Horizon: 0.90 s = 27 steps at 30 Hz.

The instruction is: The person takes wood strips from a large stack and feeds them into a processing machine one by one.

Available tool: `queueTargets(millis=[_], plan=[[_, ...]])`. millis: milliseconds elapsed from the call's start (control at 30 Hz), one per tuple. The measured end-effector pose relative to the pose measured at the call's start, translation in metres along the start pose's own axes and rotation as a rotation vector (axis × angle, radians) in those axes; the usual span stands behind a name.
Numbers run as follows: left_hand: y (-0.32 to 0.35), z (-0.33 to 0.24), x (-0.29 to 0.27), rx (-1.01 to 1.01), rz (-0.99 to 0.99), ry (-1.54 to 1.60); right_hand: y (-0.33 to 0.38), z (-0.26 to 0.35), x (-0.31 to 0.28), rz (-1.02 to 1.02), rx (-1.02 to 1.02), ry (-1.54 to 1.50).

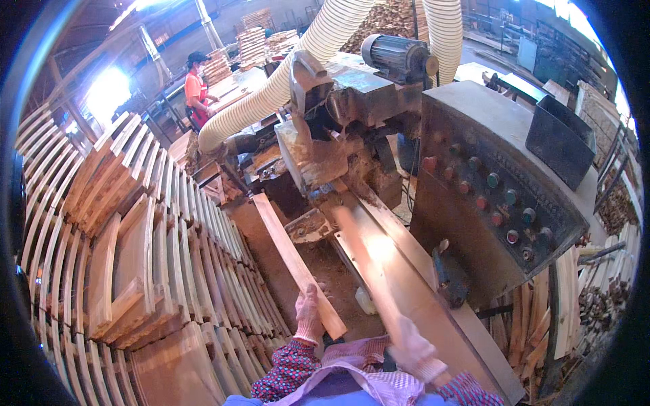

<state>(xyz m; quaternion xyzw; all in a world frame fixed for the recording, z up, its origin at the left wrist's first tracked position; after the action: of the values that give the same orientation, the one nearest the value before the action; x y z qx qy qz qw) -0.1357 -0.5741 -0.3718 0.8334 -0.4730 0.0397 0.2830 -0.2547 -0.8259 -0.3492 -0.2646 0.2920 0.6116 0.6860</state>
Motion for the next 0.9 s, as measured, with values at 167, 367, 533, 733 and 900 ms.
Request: queueTargets(millis=[167, 367, 533, 733, 900], plan=[[-0.010, -0.011, -0.015, 0.009, -0.080, -0.067, 0.010, -0.035, -0.012, -0.249, -0.375, 0.518], [-0.030, -0.017, -0.028, 0.066, -0.099, -0.130, -0.222, -0.025, 0.077, -0.419, -0.390, 0.693], [-0.036, -0.041, -0.029, 0.219, -0.149, -0.266, -0.274, 0.015, 0.083, -0.408, -0.450, 0.512], [-0.036, -0.018, -0.010, 0.342, 0.082, -0.252, -0.128, 0.143, 0.091, 0.373, -0.187, -0.799], [0.024, -0.098, 0.002, 1.012, 0.416, -1.211, -0.058, 0.054, 0.044, 0.147, -0.030, -0.232]])
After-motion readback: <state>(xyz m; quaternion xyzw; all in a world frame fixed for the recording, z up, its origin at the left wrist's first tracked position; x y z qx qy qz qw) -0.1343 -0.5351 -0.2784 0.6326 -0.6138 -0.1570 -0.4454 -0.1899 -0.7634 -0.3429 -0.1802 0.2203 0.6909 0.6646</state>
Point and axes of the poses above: each hand's wrist, its own y-axis away from the middle knuckle, its own x-axis out of the palm, z = x × y, the point moved 8 cm from there along -y, towards the middle knuckle, and after that the axes turned 12 degrees about -z, right-handed, at the moved point
